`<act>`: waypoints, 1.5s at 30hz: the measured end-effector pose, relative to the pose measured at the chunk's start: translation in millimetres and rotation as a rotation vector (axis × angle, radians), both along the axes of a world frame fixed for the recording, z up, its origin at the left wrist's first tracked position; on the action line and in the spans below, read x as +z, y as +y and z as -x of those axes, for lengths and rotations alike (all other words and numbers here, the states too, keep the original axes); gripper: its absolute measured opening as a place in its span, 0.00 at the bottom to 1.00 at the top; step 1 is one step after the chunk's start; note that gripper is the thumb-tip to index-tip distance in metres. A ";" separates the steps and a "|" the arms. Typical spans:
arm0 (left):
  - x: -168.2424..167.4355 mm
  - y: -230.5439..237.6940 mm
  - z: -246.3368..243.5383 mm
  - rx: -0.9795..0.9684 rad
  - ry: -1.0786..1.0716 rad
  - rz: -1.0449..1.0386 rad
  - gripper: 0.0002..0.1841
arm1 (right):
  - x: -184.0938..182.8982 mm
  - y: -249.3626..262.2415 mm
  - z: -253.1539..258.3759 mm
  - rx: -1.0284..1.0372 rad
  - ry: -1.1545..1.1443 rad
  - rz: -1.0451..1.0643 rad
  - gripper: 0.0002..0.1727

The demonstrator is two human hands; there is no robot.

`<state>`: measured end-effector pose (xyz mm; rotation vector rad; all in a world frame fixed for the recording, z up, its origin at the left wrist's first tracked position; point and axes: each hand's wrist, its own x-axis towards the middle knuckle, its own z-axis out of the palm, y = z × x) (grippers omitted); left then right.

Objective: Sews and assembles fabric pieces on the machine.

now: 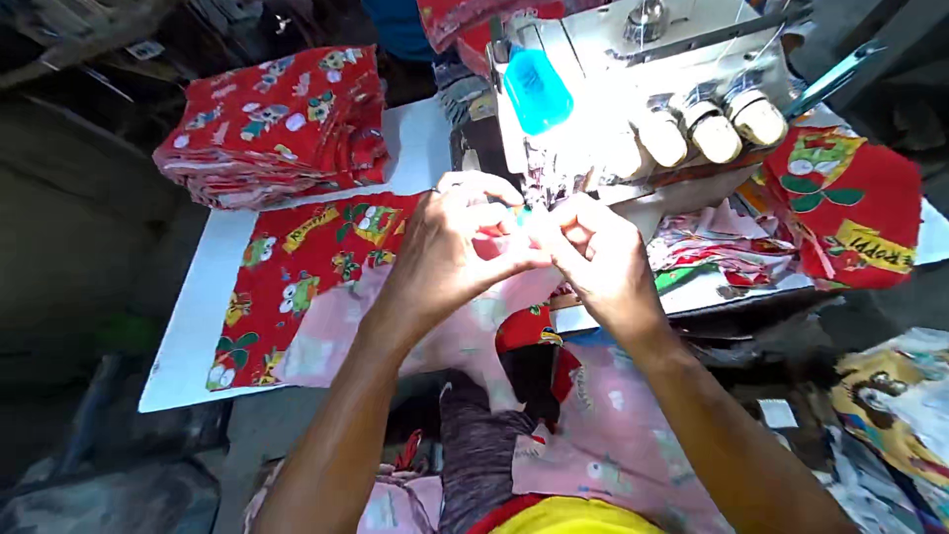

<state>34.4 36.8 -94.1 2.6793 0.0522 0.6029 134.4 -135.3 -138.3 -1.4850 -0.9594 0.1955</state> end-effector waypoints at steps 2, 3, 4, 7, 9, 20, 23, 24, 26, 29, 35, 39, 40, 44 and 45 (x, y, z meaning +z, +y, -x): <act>0.5 -12.5 1.7 -0.032 -0.005 0.014 0.15 | -11.3 -8.7 7.2 -0.020 0.115 0.008 0.06; 1.8 -17.8 5.8 -0.025 -0.002 0.027 0.11 | -19.4 -15.0 11.1 0.005 0.182 0.001 0.10; 2.0 -21.4 9.3 -0.001 0.001 0.046 0.09 | -28.5 -20.9 15.7 0.042 0.259 -0.023 0.15; -5.3 -23.5 13.2 0.070 -0.029 0.092 0.08 | -51.7 -31.6 31.5 0.082 0.428 -0.137 0.12; -9.1 -22.2 13.6 0.074 -0.046 0.087 0.09 | -58.2 -33.0 35.2 0.039 0.434 -0.169 0.07; -9.2 -26.2 6.2 -0.082 -0.148 0.019 0.13 | -53.6 -23.2 13.7 -0.195 0.060 -0.199 0.24; -10.1 -30.3 11.1 -0.082 -0.186 0.083 0.10 | -43.4 -18.9 10.1 -0.171 0.011 -0.147 0.20; -10.8 -30.2 13.9 -0.067 -0.200 0.093 0.10 | -42.5 -19.0 10.6 -0.132 0.032 -0.133 0.15; -11.7 -29.3 18.9 -0.021 -0.223 0.096 0.10 | -44.2 -22.3 14.8 -0.050 0.107 -0.125 0.09; -13.9 -30.2 23.1 0.060 -0.217 0.067 0.11 | -50.8 -33.0 27.7 0.039 0.338 -0.153 0.08; -16.2 -7.2 -12.0 0.060 -0.238 -0.022 0.10 | -56.2 -24.6 20.4 -0.123 0.245 -0.205 0.05; -31.6 16.1 -35.5 0.069 -0.189 0.179 0.08 | -61.6 -18.3 10.6 -0.070 0.328 -0.172 0.04; -33.7 17.6 -36.1 0.068 -0.170 0.214 0.09 | -63.3 -19.3 10.7 -0.059 0.359 -0.179 0.04; -30.4 11.5 -25.1 0.093 -0.075 0.229 0.06 | -70.9 -26.7 13.2 -0.015 0.433 -0.218 0.04; -28.4 8.9 -21.4 0.092 -0.055 0.206 0.06 | -72.2 -27.9 13.9 -0.002 0.435 -0.224 0.04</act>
